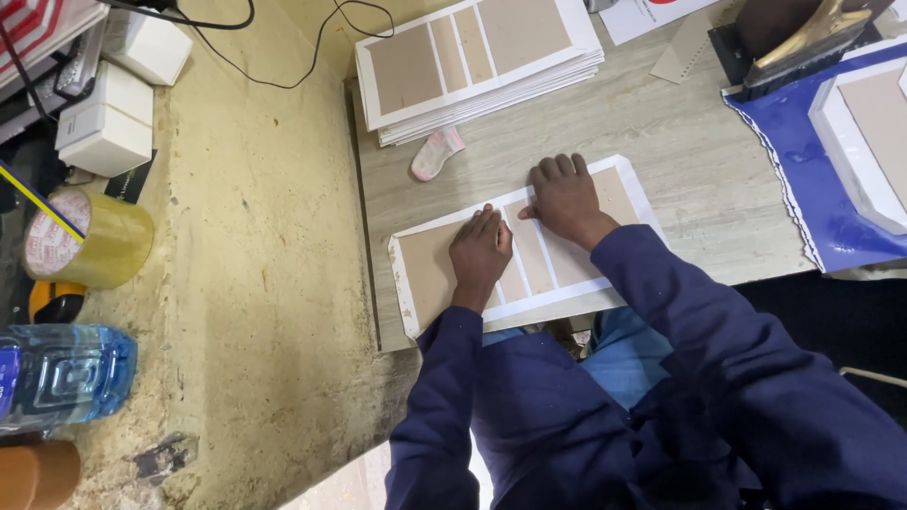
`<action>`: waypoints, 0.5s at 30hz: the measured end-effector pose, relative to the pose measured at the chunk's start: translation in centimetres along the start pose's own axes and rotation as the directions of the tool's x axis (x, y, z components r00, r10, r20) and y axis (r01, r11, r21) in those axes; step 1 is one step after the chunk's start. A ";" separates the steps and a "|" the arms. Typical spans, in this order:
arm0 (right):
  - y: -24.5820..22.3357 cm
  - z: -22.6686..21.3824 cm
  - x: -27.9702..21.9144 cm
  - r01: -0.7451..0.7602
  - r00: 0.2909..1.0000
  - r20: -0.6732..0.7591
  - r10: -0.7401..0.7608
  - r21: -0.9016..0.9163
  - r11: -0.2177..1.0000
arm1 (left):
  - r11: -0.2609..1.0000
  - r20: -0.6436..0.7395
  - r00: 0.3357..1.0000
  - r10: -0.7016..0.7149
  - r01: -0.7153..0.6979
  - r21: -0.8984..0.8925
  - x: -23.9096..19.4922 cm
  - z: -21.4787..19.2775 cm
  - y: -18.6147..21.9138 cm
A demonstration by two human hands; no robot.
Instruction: Folding and pressing the edges of paper or cardboard covers using a small applicator tool to ensure clean folds.
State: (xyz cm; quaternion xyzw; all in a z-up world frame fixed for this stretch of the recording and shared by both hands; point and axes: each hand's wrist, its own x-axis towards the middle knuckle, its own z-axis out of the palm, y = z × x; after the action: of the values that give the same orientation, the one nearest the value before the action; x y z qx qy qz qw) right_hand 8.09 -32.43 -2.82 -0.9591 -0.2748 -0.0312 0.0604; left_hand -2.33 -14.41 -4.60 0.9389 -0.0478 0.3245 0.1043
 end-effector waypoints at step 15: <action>-2.2 2.3 -2.3 0.001 0.983 -0.182 -0.026 -0.140 0.990 | 0.998 0.021 0.999 -0.025 0.023 0.054 -3.0 -2.4 -6.4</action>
State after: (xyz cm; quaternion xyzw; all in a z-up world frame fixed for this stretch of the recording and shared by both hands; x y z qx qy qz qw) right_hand 5.02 -31.52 -5.09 -0.9521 -0.2718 -0.1388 0.0182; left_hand -5.16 -7.59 -5.68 0.9453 -0.0289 0.3143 0.0824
